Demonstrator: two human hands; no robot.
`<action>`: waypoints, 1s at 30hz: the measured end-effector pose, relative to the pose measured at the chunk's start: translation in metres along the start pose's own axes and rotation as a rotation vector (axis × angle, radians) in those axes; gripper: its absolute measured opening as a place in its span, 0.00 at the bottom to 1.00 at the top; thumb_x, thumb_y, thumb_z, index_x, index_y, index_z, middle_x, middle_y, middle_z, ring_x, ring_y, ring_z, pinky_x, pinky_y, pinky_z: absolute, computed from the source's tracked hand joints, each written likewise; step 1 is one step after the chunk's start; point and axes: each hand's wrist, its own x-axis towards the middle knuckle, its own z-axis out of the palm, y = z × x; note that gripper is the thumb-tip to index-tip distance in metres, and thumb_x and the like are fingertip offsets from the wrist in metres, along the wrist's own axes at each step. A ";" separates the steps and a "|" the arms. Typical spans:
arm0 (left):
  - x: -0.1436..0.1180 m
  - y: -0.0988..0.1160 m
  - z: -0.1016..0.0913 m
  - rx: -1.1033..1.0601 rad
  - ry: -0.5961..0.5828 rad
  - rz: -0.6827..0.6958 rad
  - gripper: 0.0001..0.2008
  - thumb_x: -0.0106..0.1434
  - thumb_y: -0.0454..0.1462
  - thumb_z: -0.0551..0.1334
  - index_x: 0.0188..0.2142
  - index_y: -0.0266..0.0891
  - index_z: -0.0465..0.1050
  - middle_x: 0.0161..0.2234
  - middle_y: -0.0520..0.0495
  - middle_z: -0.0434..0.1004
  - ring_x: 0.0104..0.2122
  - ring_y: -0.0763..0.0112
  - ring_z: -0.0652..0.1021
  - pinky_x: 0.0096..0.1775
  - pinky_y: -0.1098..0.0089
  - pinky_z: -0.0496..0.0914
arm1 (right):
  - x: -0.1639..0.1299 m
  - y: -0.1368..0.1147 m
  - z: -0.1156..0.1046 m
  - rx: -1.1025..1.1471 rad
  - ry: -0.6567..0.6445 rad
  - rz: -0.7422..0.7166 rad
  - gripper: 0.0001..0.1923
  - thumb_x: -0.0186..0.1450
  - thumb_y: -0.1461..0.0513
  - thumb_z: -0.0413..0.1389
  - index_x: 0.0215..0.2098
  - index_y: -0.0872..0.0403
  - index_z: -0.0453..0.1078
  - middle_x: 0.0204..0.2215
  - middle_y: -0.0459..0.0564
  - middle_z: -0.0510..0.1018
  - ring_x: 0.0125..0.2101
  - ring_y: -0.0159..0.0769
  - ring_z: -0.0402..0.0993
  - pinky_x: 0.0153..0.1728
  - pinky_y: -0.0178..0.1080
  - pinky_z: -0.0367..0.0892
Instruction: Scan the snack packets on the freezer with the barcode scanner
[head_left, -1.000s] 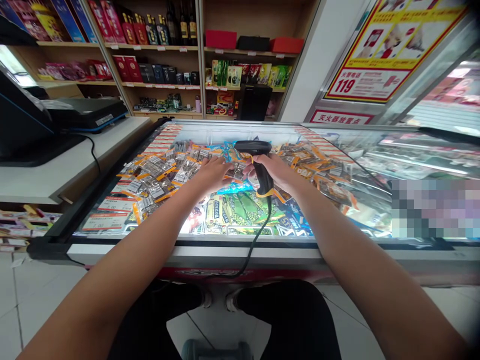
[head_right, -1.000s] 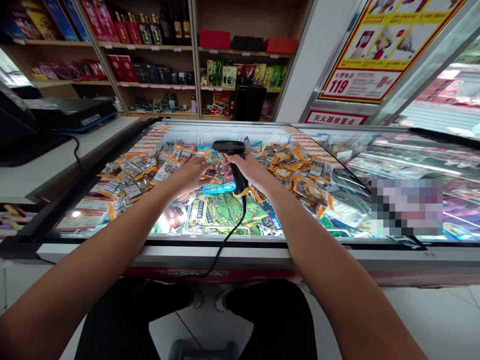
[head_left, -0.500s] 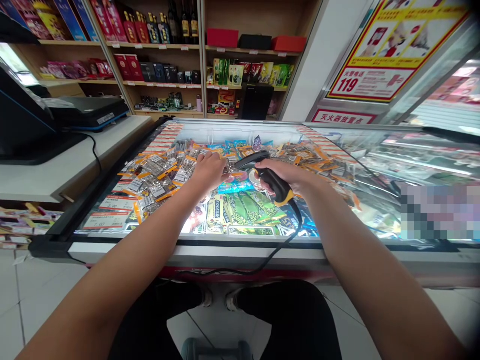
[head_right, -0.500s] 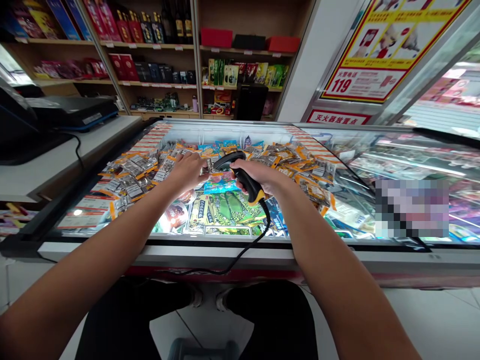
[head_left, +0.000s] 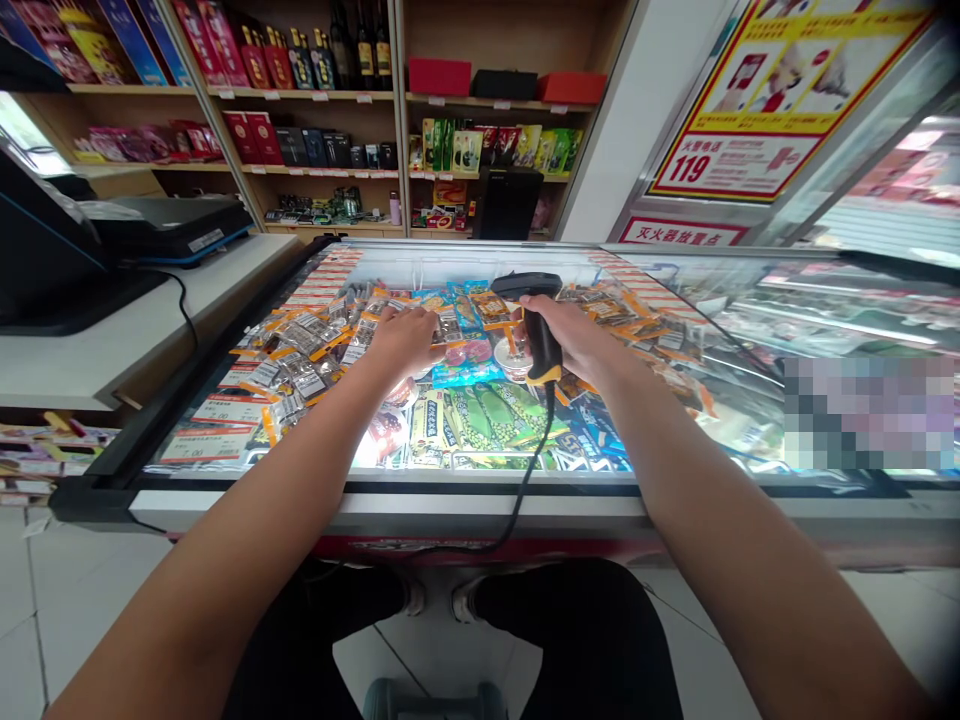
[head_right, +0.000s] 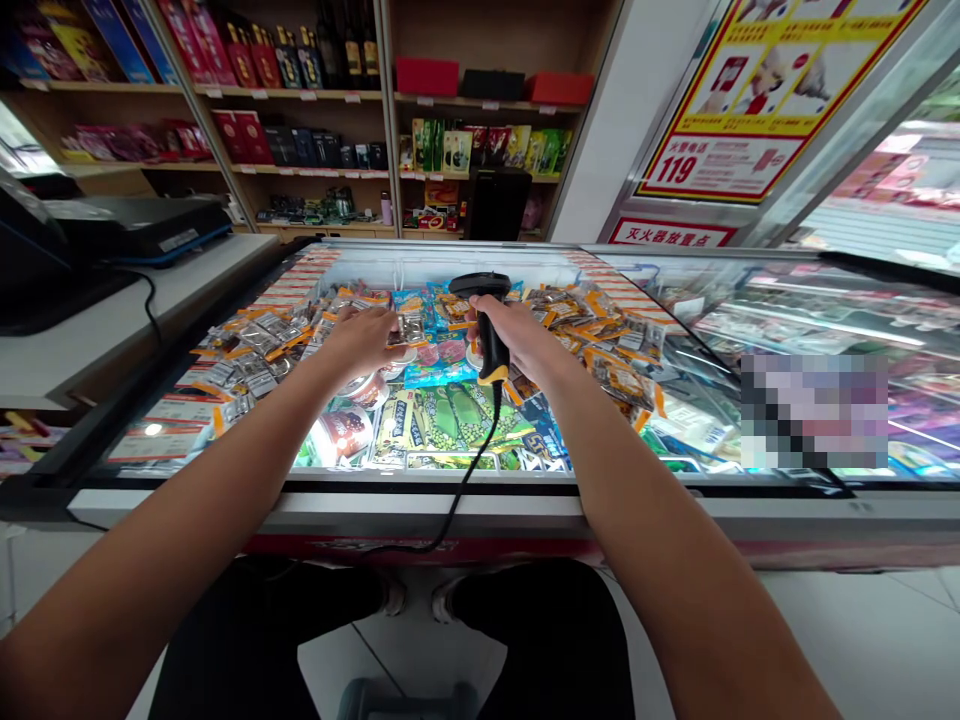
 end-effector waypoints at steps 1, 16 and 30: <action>-0.001 -0.002 -0.004 0.024 -0.021 -0.029 0.19 0.69 0.48 0.59 0.50 0.38 0.74 0.54 0.35 0.80 0.55 0.49 0.78 0.60 0.49 0.61 | 0.003 0.002 0.000 0.001 0.042 -0.038 0.12 0.71 0.57 0.55 0.32 0.54 0.70 0.25 0.51 0.76 0.21 0.33 0.70 0.23 0.35 0.67; -0.007 0.018 -0.005 -0.055 0.010 0.040 0.26 0.70 0.44 0.57 0.64 0.34 0.65 0.66 0.30 0.68 0.65 0.47 0.70 0.67 0.43 0.54 | 0.039 0.009 0.024 -0.546 -0.089 -0.110 0.18 0.70 0.48 0.55 0.40 0.53 0.79 0.28 0.52 0.81 0.29 0.42 0.76 0.31 0.39 0.66; 0.005 0.010 0.006 -0.062 0.172 0.510 0.14 0.76 0.37 0.53 0.49 0.35 0.77 0.51 0.37 0.79 0.53 0.56 0.76 0.52 0.60 0.69 | 0.013 0.003 0.008 0.361 -0.177 -0.073 0.14 0.65 0.50 0.58 0.38 0.51 0.68 0.21 0.43 0.71 0.18 0.32 0.66 0.21 0.36 0.65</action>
